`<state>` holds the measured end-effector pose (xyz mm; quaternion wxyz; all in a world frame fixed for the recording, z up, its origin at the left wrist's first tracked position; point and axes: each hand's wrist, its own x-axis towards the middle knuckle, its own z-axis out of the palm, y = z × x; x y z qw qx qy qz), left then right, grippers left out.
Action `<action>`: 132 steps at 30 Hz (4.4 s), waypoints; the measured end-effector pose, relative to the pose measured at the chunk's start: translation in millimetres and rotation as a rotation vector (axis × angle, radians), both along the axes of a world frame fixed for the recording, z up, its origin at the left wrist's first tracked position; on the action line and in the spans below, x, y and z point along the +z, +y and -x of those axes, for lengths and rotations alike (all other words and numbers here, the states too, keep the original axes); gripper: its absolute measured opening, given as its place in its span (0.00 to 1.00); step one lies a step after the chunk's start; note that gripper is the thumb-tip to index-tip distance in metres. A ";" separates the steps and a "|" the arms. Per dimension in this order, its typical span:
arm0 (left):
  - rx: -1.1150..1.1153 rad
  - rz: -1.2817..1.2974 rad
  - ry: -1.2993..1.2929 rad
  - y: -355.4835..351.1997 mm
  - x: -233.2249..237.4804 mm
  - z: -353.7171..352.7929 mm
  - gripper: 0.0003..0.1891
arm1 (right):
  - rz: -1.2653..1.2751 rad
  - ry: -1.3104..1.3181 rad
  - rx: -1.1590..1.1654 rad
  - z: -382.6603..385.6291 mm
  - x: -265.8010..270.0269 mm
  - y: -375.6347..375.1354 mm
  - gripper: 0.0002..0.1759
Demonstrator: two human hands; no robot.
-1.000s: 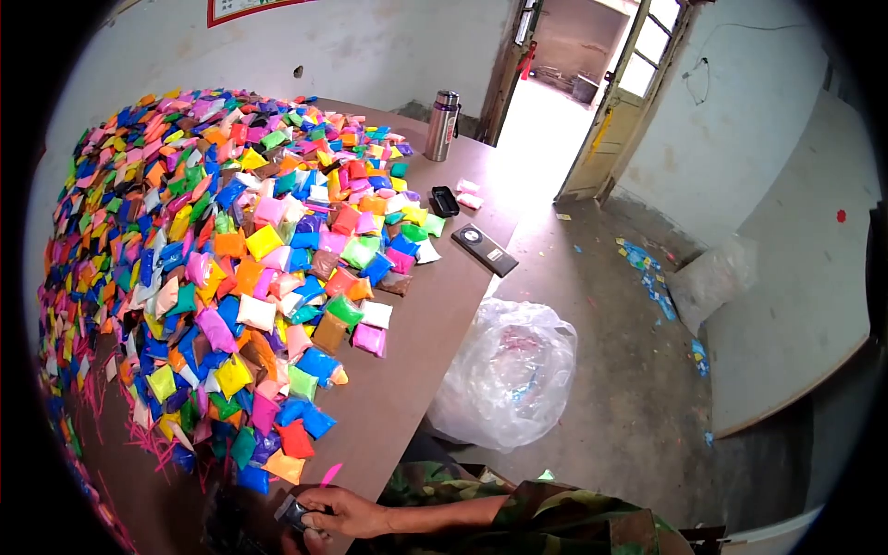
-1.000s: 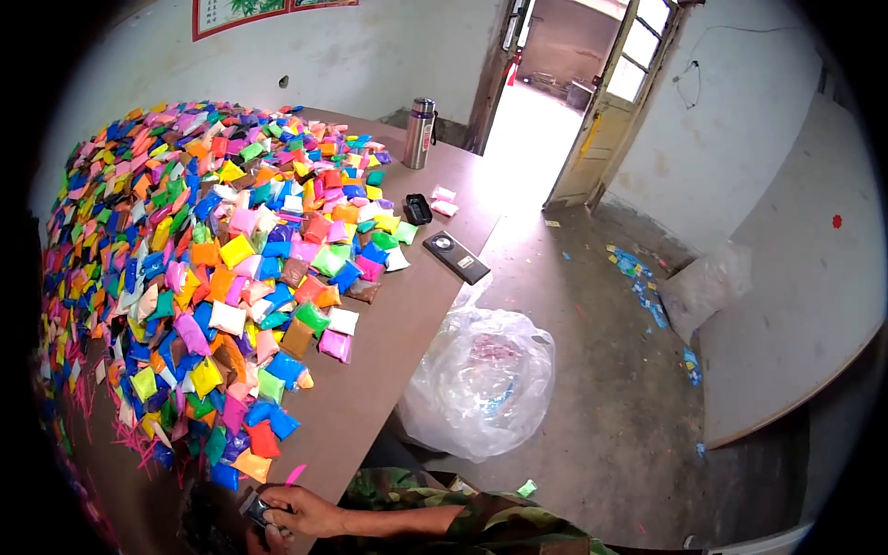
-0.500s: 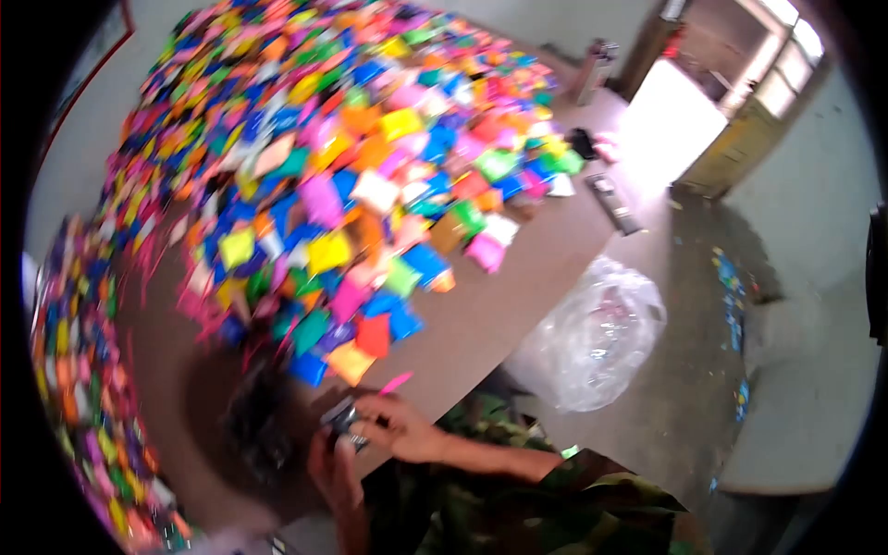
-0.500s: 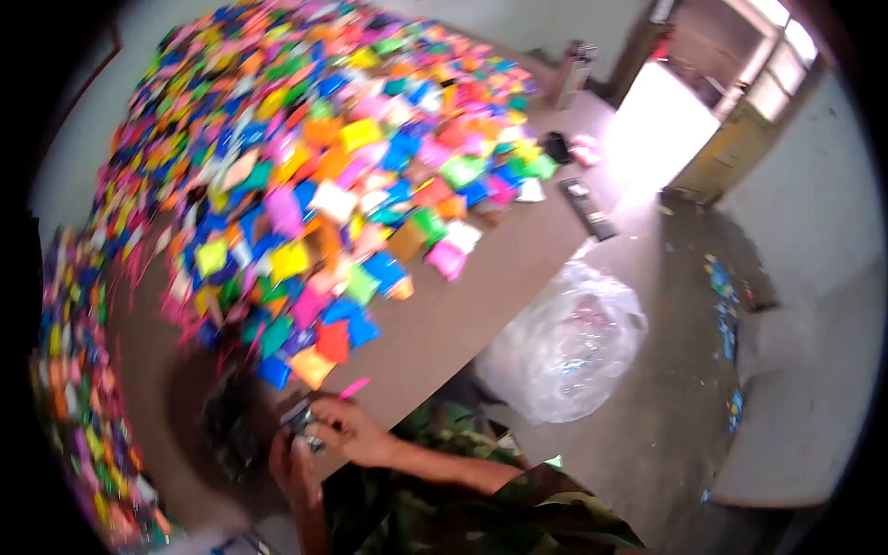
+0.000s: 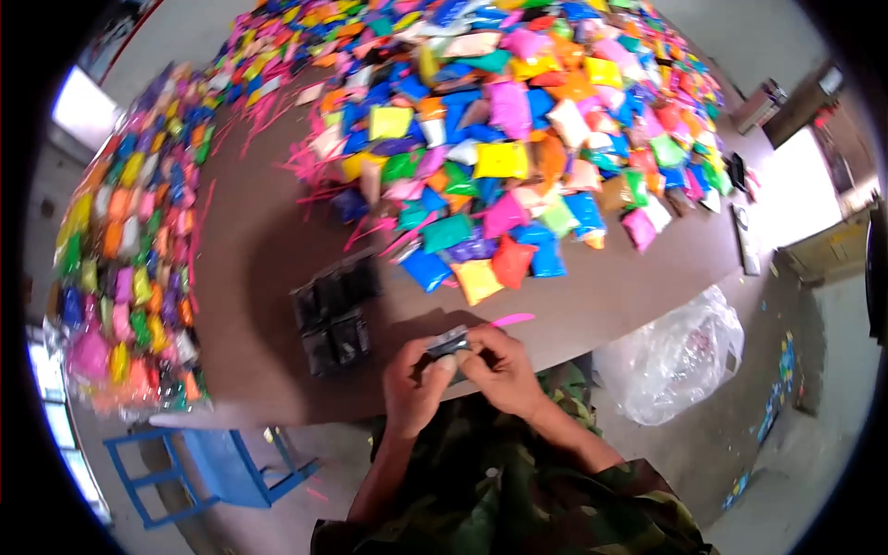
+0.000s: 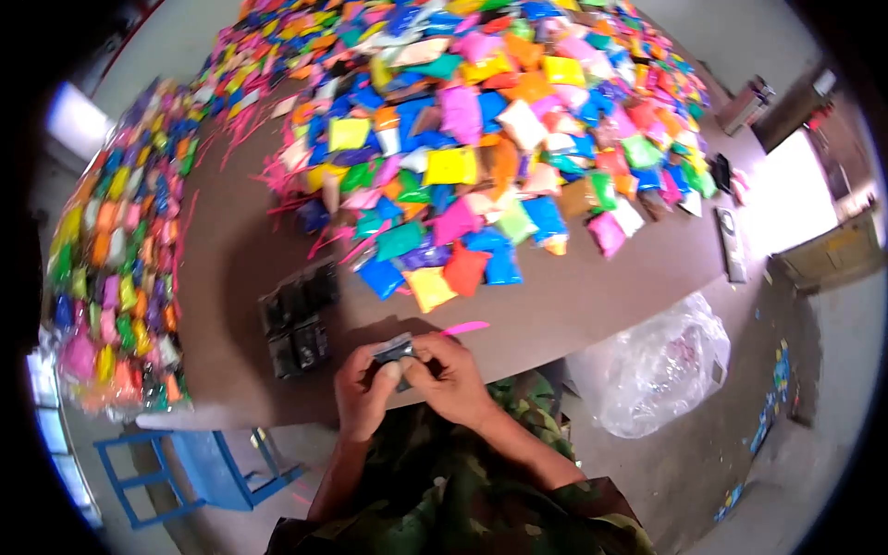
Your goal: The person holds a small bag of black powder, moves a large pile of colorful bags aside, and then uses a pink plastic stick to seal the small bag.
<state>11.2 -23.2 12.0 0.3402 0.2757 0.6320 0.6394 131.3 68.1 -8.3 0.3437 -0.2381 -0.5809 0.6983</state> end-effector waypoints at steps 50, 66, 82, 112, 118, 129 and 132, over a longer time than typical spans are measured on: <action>-0.199 0.085 -0.094 -3.4 10.7 13.9 0.10 | 0.145 0.022 -0.059 1.7 2.7 -1.6 0.11; -0.187 0.113 -0.053 -5.2 7.0 15.0 0.09 | 0.158 0.080 0.028 -2.1 0.2 1.5 0.18; -0.131 0.092 -0.059 -7.3 -2.1 15.9 0.06 | 0.154 0.011 0.041 -3.8 0.3 -1.1 0.16; -0.203 0.104 0.011 -3.7 5.1 13.9 0.08 | 0.153 0.083 -0.029 -1.2 2.4 0.3 0.12; -0.147 0.064 0.083 -0.3 -0.9 8.9 0.06 | 0.165 0.072 -0.018 1.1 -0.7 -3.0 0.12; -0.088 -0.064 0.097 -5.2 0.3 -1.8 0.09 | 0.122 0.009 -0.122 -40.1 24.3 16.7 0.09; -0.087 0.023 0.143 -3.5 -13.5 0.4 0.08 | -0.044 -0.252 -0.161 -81.0 25.3 38.9 0.10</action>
